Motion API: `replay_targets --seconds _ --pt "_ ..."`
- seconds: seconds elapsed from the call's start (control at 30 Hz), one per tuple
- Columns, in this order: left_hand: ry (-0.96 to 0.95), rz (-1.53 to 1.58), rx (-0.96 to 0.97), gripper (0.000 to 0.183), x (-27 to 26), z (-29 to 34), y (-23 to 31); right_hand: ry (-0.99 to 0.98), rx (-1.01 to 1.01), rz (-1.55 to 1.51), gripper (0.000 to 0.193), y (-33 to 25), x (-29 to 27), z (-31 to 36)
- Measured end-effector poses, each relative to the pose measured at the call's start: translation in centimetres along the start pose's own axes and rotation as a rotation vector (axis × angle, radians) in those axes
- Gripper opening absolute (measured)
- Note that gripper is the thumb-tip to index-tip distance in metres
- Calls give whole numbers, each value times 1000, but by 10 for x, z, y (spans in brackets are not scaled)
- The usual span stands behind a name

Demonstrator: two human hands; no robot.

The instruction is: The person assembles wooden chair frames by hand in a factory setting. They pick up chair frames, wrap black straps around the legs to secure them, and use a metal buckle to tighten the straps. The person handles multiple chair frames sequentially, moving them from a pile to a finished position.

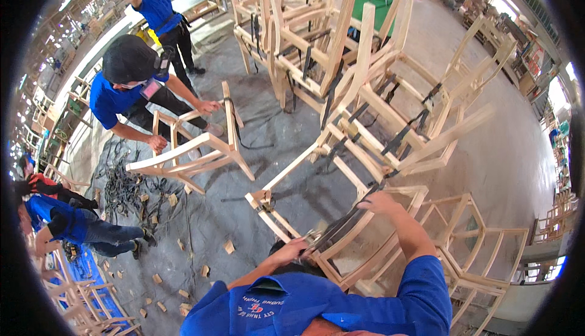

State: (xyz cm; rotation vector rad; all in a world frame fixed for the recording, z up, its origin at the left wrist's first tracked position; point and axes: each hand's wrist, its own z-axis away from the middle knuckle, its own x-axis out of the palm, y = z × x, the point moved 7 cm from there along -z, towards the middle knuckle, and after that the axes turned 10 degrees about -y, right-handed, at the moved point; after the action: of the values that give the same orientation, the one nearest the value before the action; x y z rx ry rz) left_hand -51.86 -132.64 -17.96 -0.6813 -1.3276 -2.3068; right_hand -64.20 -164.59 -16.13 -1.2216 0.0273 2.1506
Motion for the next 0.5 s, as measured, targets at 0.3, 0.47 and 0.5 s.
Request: replay_targets --seconds 0.3,0.47,0.5 --pt "446 44 319 20 -29 166 118 259 -194 -173 86 -79 -27 28" --pt "214 20 1083 28 74 230 334 -134 -723 -655 64 -289 36 29" --pt "168 -70 1186 28 95 247 366 -291 -764 -707 60 -323 62 31"
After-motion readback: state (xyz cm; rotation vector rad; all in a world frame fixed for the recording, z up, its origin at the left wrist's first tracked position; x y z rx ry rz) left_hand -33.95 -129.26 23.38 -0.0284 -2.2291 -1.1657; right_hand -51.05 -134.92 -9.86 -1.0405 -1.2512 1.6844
